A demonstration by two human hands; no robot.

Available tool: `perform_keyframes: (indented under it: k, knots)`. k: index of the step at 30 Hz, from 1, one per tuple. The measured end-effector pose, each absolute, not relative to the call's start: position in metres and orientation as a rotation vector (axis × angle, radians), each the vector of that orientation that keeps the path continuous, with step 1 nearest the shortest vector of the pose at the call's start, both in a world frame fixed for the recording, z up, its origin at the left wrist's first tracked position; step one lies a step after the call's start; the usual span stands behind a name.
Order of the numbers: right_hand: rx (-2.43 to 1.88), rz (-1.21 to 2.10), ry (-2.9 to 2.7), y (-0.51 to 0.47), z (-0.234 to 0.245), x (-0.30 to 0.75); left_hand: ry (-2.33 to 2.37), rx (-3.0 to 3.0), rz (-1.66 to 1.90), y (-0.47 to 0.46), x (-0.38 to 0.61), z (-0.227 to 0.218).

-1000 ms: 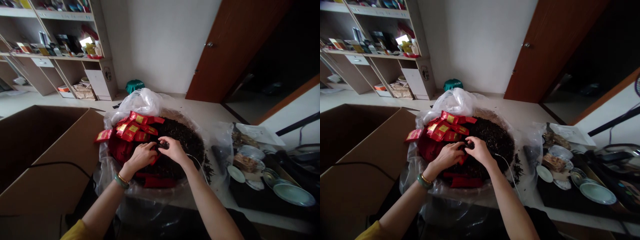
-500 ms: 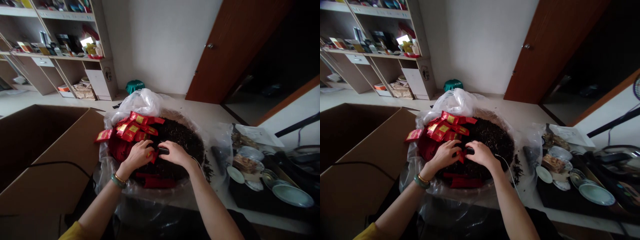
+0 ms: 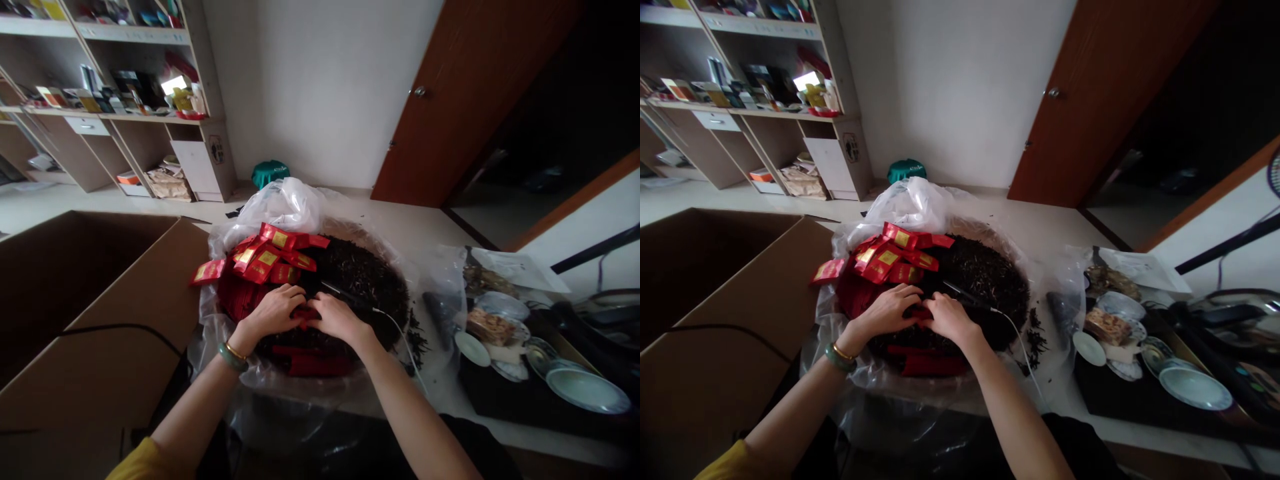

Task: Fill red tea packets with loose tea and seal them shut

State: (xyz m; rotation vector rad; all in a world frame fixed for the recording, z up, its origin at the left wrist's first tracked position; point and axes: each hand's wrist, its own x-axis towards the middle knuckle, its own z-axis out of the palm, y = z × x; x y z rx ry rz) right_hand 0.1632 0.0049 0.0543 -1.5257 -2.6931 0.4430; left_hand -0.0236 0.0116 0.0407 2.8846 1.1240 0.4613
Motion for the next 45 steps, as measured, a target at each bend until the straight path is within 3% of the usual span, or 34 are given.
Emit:
perform_keyframes:
  k: [12,16,22,27,32,45]
  knots:
    - [-1.596,0.437,-2.628,0.005,0.061,0.165,1.231,2.730,0.583,0.014,-0.019,0.035]
    - [-1.502,0.477,-2.659,0.007,0.058,0.167,1.140,2.376,0.812,0.018,-0.024,0.020]
    - [-1.316,0.517,-2.642,0.010,0.059,0.172,1.013,1.770,0.814,0.027,-0.023,0.001]
    - [-1.157,0.626,-2.315,0.014,0.056,0.173,0.951,1.352,0.978,0.025,-0.014,-0.002]
    - [-1.364,0.781,-1.898,0.021,0.049,0.172,0.848,1.006,1.130,0.017,-0.005,0.007]
    - [-1.229,0.887,-1.800,0.019,0.055,0.175,0.952,0.958,1.190,0.008,0.010,0.022]
